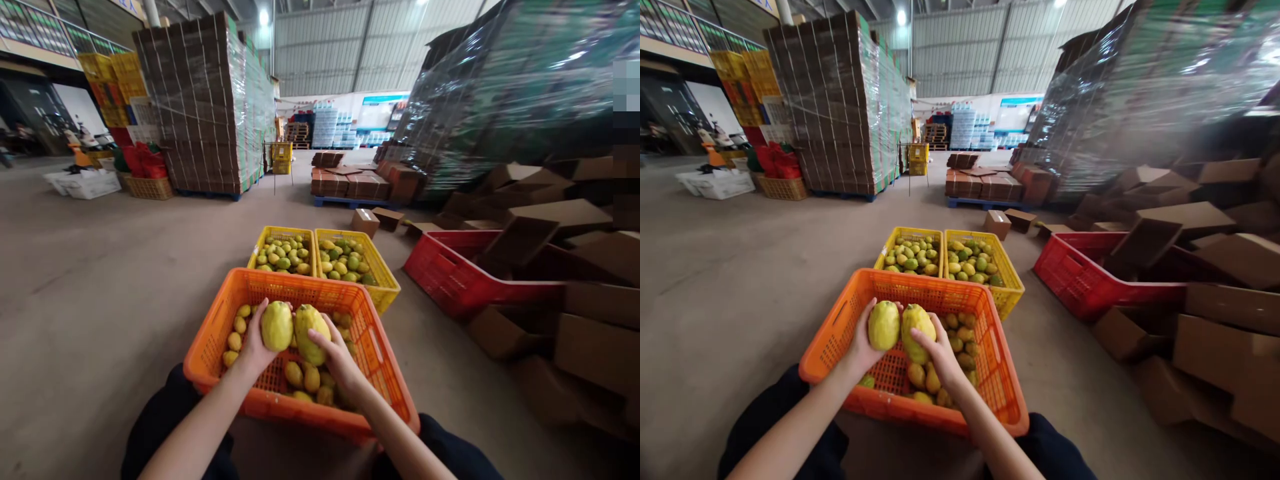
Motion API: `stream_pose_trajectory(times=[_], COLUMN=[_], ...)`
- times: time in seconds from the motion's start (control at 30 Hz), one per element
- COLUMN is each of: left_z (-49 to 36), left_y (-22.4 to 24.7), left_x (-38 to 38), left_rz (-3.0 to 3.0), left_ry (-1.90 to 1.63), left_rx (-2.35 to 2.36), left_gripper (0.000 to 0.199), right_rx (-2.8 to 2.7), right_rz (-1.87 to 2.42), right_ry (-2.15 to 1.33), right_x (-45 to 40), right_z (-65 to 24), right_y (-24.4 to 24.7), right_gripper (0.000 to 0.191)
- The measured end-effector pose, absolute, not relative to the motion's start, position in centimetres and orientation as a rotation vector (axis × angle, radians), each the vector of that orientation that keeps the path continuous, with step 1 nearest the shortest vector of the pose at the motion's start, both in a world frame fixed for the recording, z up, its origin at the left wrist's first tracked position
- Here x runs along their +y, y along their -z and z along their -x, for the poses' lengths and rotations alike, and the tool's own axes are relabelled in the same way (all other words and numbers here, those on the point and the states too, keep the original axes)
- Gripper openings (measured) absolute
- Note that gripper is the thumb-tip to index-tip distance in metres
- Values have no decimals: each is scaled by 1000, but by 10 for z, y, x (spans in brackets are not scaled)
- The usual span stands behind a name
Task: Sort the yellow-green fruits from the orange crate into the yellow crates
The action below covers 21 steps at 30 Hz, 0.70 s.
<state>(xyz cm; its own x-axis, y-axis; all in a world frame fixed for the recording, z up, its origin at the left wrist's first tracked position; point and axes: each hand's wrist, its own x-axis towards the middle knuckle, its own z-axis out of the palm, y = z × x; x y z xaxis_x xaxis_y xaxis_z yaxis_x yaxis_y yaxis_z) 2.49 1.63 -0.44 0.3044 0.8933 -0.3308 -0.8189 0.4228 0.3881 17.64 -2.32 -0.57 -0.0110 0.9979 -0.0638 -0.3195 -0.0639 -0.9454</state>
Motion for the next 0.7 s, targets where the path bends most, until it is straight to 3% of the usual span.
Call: stream_pose_trajectory(times=[0.33,0.47,0.7], left_z=[-29,-26,-25], left_y=[22,35,13], left_x=[21,25,26], left_rz=[100,100,-94], left_ry=[-1205,-1187,-1145], left_rx=[790,854,839], left_gripper=[31,21,20], right_rx=[-977,-967,-766], right_rz=[1131,1176,1110], right_ry=[-1380,-1347,-1416], right_x=[-22,-23,-16], right_z=[-172,-169,-168], right_y=[9,8,12], right_gripper=[45,41,34])
